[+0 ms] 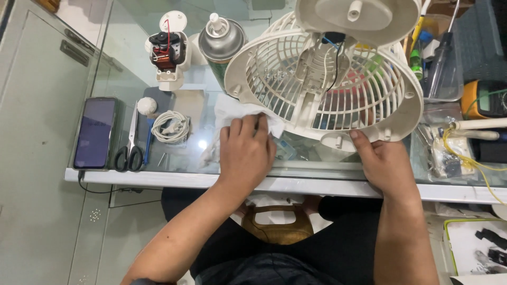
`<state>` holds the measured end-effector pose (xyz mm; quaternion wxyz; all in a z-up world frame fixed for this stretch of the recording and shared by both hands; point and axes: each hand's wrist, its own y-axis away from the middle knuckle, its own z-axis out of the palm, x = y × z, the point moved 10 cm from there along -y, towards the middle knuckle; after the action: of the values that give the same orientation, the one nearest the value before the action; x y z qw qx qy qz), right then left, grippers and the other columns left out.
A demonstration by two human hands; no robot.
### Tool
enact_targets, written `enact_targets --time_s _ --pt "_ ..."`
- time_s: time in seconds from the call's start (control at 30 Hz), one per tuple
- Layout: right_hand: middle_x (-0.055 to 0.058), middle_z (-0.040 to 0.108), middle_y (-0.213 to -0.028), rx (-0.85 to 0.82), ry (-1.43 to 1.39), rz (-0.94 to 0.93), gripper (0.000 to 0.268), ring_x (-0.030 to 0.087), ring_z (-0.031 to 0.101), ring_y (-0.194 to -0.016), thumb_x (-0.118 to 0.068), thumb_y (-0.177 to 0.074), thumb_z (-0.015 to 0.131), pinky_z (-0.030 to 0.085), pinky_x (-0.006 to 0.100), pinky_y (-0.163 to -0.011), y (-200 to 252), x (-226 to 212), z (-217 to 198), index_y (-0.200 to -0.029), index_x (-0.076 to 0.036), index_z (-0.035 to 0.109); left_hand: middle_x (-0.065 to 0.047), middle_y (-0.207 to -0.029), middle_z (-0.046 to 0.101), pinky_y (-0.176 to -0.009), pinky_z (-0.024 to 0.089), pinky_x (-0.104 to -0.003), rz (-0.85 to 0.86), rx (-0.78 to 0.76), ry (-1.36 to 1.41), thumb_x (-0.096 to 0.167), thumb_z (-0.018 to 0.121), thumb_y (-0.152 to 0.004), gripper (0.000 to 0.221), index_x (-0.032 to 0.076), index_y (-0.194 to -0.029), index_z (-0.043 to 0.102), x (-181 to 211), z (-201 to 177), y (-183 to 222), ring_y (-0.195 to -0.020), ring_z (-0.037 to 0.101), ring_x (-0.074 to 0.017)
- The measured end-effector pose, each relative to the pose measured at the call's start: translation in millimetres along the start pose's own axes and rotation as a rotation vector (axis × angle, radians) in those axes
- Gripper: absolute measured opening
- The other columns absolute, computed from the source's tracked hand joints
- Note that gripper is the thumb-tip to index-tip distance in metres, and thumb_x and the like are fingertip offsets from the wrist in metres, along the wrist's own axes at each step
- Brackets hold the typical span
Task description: The person cleans a disassembled white fan by spraying lubricant into the motor housing and wiping the fan cage with a white cloth. The person handles the fan cage, spray can, and cloth on a glass workbench.
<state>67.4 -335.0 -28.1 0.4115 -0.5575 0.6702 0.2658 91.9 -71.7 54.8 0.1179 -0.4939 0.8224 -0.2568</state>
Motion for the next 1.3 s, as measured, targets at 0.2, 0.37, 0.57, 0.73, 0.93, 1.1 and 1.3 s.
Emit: enact_targets --time_s 0.2,0.37,0.57,0.73,0.93,1.1,1.3 --pt "0.001 0.060 -0.074 -0.086 0.010 0.059 0.026 0.014 0.056 -0.077 -0.024 -0.110 0.058 0.043 0.034 -0.074 2 -20 4 -0.091 -0.006 0.062 -0.009 -0.099 0.065 -0.070 0.039 -0.041 0.094 -0.032 -0.086 0.023 0.068 -0.083 0.034 0.007 -0.112 0.076 2 14 8 -0.087 0.055 -0.0278" --pt "0.004 0.058 -0.060 -0.063 0.077 0.093 0.048 0.018 0.057 -0.064 -0.029 -0.110 0.060 0.040 0.038 -0.064 5 -11 3 -0.069 -0.005 0.058 -0.004 -0.089 0.060 -0.069 0.039 -0.042 0.176 -0.145 -0.204 0.036 0.061 -0.093 0.040 0.019 -0.125 0.076 -15 22 15 -0.083 0.056 -0.0267" --pt "0.005 0.071 -0.081 -0.062 0.061 0.100 0.031 0.019 0.066 -0.084 -0.027 -0.109 0.059 0.046 0.038 -0.076 4 -21 1 -0.089 -0.005 0.067 -0.007 -0.087 0.052 -0.073 0.038 -0.042 0.129 -0.017 -0.310 0.030 0.054 -0.095 0.025 0.013 -0.108 0.068 -25 7 19 -0.080 0.050 -0.0273" --pt "0.005 0.069 -0.088 -0.046 0.001 0.056 0.024 0.019 0.064 -0.090 -0.025 -0.108 0.059 0.045 0.036 -0.081 5 -21 2 -0.096 -0.005 0.065 -0.006 -0.088 0.055 -0.077 0.038 -0.043 0.146 -0.054 -0.291 0.033 0.055 -0.089 0.031 0.018 -0.110 0.073 -27 13 17 -0.082 0.051 -0.0273" --pt "0.008 0.059 -0.058 -0.001 0.094 0.031 0.044 0.020 0.052 -0.056 -0.031 -0.108 0.063 0.038 0.037 -0.056 1 2 3 -0.075 -0.001 0.063 -0.010 -0.092 0.060 -0.083 0.034 -0.048 0.156 -0.294 0.022 0.033 0.050 -0.090 0.043 0.018 -0.122 0.074 -23 34 11 -0.088 0.055 -0.0306" --pt "0.011 0.048 -0.039 0.044 0.104 -0.052 0.061 0.021 0.039 -0.033 -0.034 -0.108 0.066 0.029 0.034 -0.040 -3 -14 2 -0.060 0.002 0.061 -0.012 -0.094 0.061 -0.090 0.033 -0.049 0.070 -0.421 0.086 0.031 0.049 -0.091 0.048 0.021 -0.132 0.071 -21 33 13 -0.090 0.055 -0.0313" --pt "0.010 0.048 -0.039 0.063 0.091 -0.042 0.059 0.019 0.037 -0.035 -0.033 -0.108 0.067 0.029 0.034 -0.041 0 5 3 -0.060 0.002 0.060 -0.016 -0.100 0.059 -0.092 0.032 -0.050 0.056 -0.272 -0.104 0.033 0.050 -0.093 0.049 0.012 -0.133 0.068 -15 29 14 -0.095 0.052 -0.0303"
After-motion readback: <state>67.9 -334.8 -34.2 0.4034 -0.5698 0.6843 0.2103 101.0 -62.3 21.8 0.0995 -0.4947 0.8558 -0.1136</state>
